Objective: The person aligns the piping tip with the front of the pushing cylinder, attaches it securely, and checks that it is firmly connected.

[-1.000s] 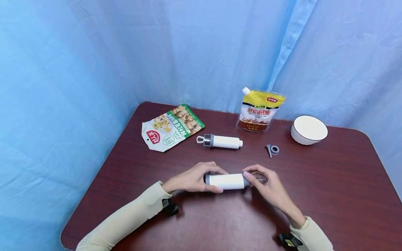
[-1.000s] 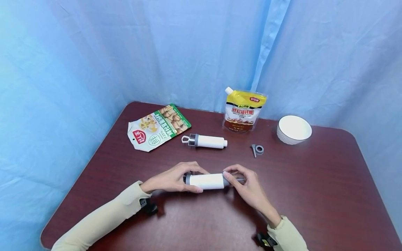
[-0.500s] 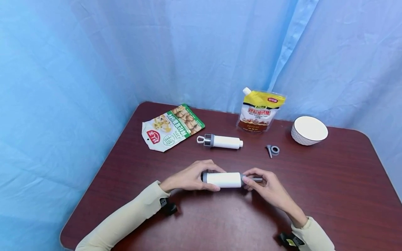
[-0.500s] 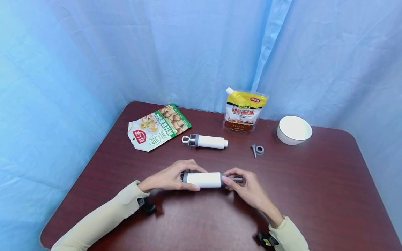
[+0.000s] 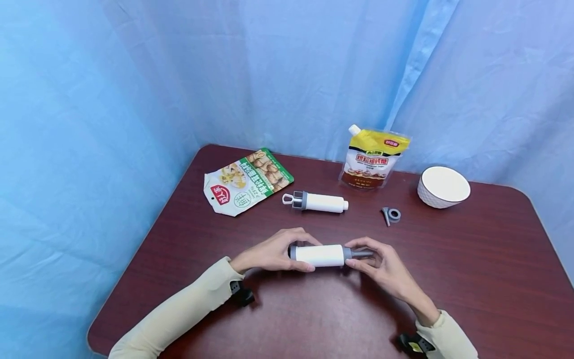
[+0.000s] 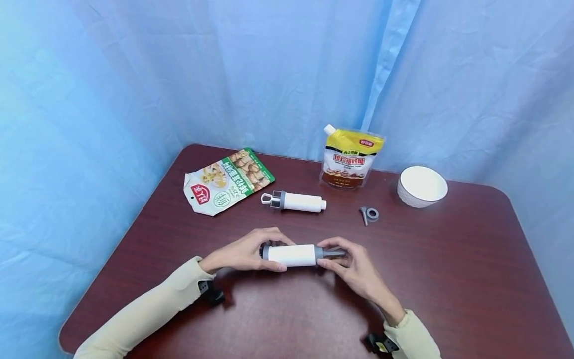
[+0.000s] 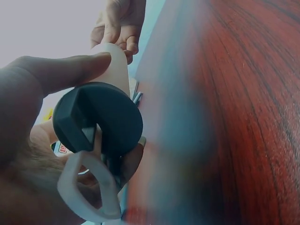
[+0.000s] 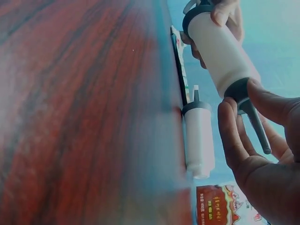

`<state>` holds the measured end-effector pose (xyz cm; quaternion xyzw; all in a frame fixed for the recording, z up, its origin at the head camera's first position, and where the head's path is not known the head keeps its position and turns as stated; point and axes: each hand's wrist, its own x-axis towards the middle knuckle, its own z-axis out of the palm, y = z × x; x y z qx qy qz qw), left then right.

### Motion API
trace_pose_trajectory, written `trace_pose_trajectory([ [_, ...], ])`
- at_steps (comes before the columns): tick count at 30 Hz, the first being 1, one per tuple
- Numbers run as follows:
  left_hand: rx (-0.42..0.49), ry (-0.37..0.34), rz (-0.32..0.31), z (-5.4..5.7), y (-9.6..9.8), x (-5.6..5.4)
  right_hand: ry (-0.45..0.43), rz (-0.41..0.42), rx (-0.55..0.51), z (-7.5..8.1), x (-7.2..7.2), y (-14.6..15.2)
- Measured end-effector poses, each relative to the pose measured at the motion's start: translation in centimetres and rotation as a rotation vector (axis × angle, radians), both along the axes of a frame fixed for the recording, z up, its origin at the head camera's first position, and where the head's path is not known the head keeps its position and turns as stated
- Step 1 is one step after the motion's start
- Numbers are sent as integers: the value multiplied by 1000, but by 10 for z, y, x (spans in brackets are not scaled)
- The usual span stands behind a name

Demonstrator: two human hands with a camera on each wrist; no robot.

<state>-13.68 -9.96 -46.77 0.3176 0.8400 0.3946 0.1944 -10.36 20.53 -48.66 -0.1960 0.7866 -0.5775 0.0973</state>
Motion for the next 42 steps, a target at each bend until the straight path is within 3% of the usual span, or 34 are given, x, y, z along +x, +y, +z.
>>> trace_pose_trajectory([
  [7,-6,35,5,0,4,1,-15,-40,25,-3,2,-2],
  [19,-40,75,52,-1,4,2,-75,-103,-51,-11,3,-12],
  [24,-51,72,61,-3,3,0,-52,-109,-90,-17,2,-12],
  [42,-56,92,57,-3,-6,-8,-75,17,-5,-16,-13,-13],
])
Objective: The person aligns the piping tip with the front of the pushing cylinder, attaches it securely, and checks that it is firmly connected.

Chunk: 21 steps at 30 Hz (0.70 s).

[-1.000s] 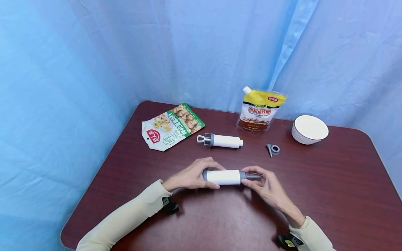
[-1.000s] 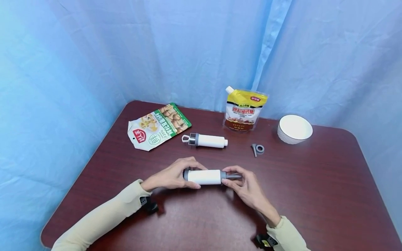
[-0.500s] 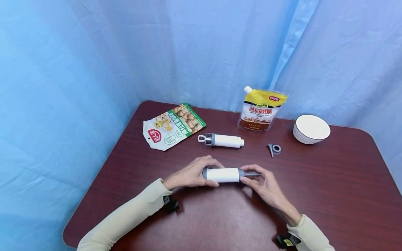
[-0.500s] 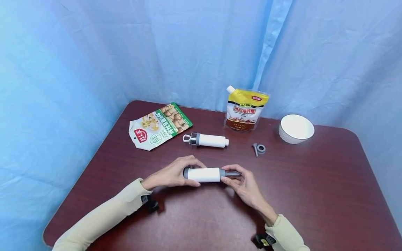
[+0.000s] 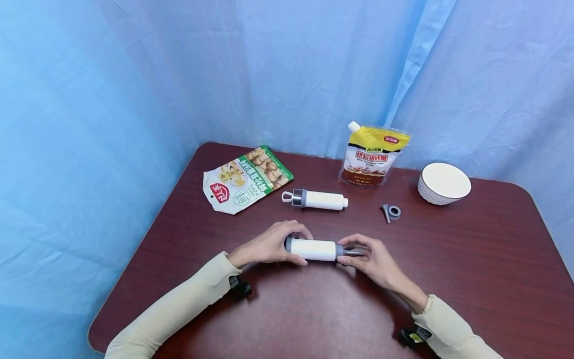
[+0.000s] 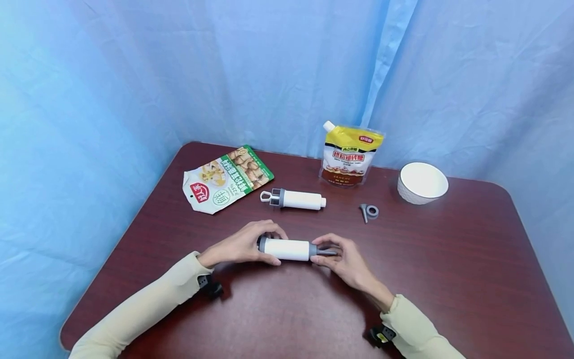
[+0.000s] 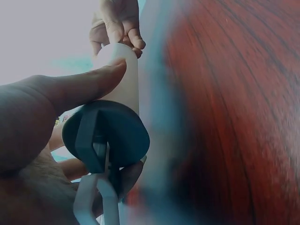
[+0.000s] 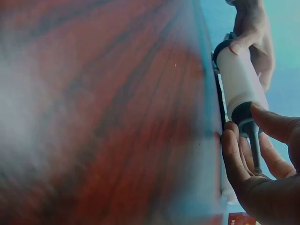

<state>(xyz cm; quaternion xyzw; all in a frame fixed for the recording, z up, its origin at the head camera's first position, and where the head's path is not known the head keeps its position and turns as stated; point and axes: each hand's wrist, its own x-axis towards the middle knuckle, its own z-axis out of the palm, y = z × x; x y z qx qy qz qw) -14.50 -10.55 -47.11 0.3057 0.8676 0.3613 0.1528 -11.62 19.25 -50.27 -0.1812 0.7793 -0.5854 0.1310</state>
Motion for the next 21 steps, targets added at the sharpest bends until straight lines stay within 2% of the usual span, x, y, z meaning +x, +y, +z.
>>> trace_pose_trajectory([
  [5,-17,16,-6,-1,-5,-3,-36,39,41,2,-8,-4],
  [8,-24,1,-10,-1,-8,-3,-47,60,79,2,-11,-7],
  [13,-42,-14,-4,-1,-11,-4,-32,77,138,1,-15,-11],
  [21,-80,11,-1,-3,-14,-7,-22,90,176,2,-19,-18],
])
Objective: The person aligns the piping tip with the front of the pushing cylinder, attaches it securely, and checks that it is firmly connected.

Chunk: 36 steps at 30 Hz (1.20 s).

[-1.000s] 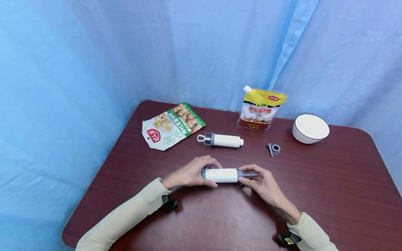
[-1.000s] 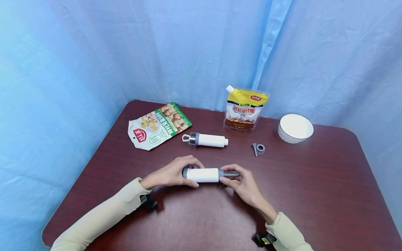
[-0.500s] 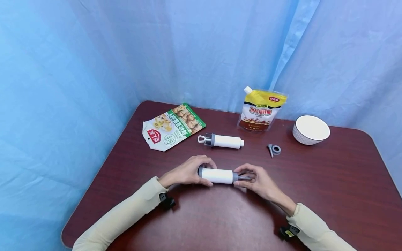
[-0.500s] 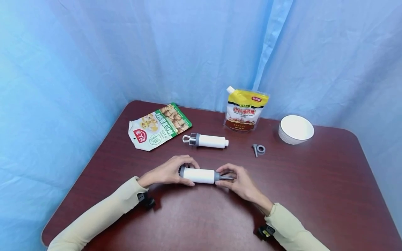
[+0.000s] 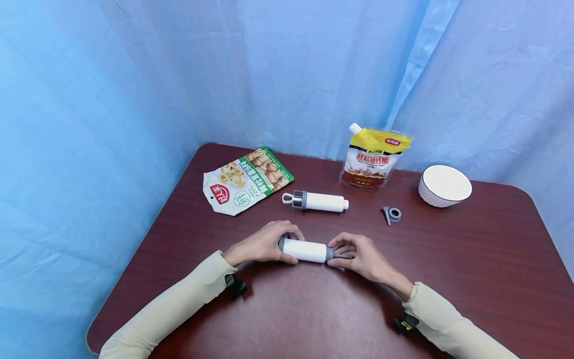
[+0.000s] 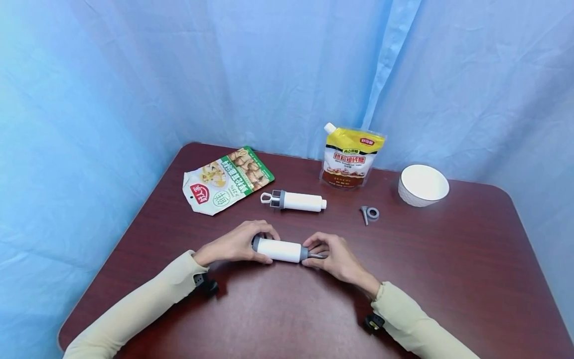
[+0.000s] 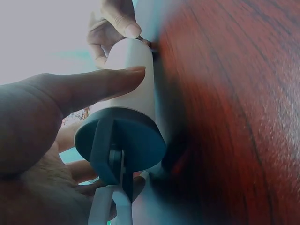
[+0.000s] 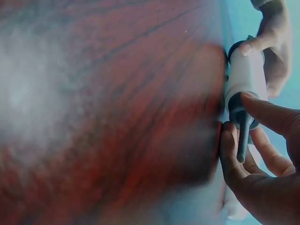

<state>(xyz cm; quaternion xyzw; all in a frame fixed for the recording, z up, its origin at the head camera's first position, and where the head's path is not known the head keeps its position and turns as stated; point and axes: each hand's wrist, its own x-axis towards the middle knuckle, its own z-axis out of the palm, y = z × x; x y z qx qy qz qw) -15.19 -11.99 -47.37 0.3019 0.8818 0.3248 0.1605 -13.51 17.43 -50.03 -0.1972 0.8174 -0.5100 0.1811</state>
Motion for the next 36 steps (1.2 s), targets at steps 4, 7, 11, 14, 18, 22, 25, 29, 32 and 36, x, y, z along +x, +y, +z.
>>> trace_pose_trajectory([
  [4,-15,5,-10,0,-1,-2,9,10,21,1,-1,-2],
  [7,-17,3,-20,2,-1,-3,16,21,11,2,-1,-2],
  [11,-10,-15,-38,5,-1,-5,40,28,-3,2,0,1],
  [14,13,-42,-48,9,-2,-6,57,19,4,4,3,4],
  [18,48,-48,-68,15,1,-11,70,3,31,8,6,11],
  [22,58,-25,-85,21,8,-18,95,-13,71,12,8,21],
  [25,64,-12,-98,27,16,-23,109,-29,101,13,8,30],
  [29,62,20,-147,35,30,-32,119,-54,141,15,10,44],
  [32,54,26,-171,41,40,-38,126,-75,165,15,11,54],
  [36,64,-10,-172,49,54,-44,136,-97,169,16,10,65],
])
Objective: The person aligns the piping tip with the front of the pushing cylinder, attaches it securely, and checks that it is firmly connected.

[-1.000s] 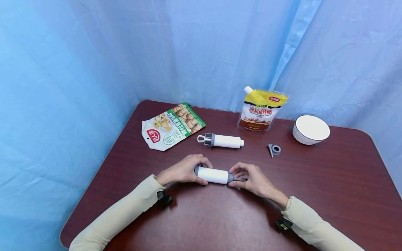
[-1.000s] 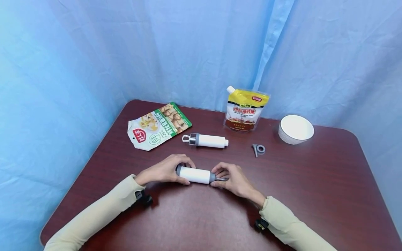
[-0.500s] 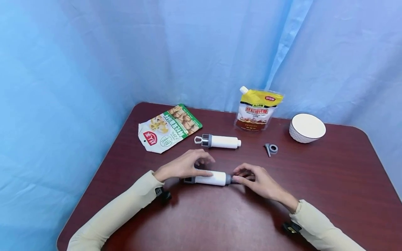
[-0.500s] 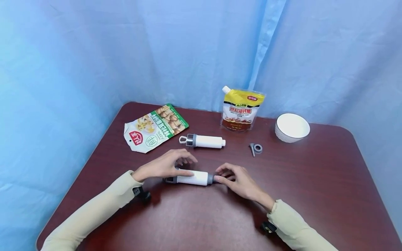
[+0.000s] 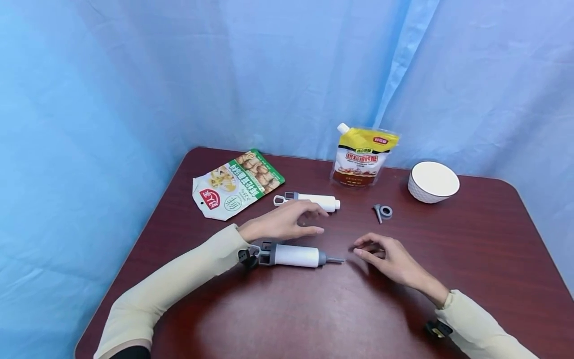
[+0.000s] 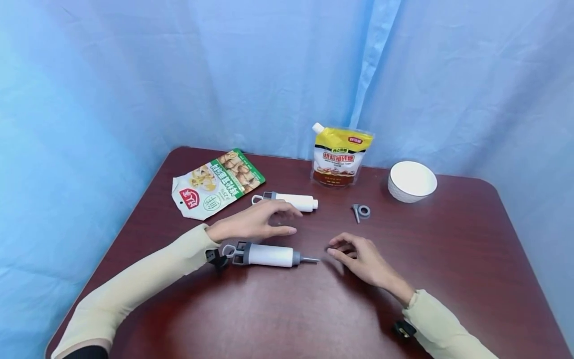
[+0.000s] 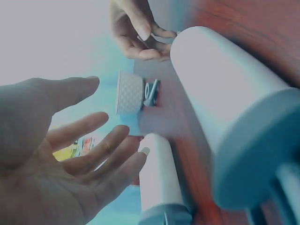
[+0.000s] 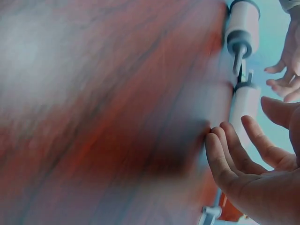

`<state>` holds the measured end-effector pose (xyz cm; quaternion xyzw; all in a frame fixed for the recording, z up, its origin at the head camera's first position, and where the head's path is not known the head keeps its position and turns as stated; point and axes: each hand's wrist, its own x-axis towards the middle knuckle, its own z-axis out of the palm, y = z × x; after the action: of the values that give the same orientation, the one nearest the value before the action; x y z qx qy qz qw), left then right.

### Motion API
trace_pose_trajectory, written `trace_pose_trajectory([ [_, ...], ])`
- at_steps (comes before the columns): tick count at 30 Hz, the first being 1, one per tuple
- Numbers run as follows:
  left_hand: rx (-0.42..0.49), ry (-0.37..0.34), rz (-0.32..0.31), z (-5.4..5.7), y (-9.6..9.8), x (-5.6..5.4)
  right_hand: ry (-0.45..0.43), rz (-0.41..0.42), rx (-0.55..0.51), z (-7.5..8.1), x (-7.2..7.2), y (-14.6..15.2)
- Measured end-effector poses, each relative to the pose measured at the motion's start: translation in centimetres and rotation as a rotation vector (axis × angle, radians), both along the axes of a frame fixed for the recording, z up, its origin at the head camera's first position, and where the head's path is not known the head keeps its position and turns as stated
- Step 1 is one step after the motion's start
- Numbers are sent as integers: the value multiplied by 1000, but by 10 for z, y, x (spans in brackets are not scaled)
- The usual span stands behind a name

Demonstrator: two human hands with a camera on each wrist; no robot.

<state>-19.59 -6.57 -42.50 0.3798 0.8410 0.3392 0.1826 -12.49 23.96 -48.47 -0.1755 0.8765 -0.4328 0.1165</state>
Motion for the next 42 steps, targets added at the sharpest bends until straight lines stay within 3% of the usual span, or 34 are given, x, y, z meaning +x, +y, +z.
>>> trace_pose_trajectory([
  [8,55,-69,-13,2,35,-19,34,-38,9,1,-7,21],
  [19,-25,-47,4,6,76,-50,54,-136,87,-2,-24,54],
  [26,7,16,26,6,105,-65,99,-211,145,0,-36,76],
  [33,-51,72,-2,3,130,-77,159,-248,147,-1,-53,86],
  [42,-136,60,-35,-8,154,-85,183,-243,137,-6,-71,83],
])
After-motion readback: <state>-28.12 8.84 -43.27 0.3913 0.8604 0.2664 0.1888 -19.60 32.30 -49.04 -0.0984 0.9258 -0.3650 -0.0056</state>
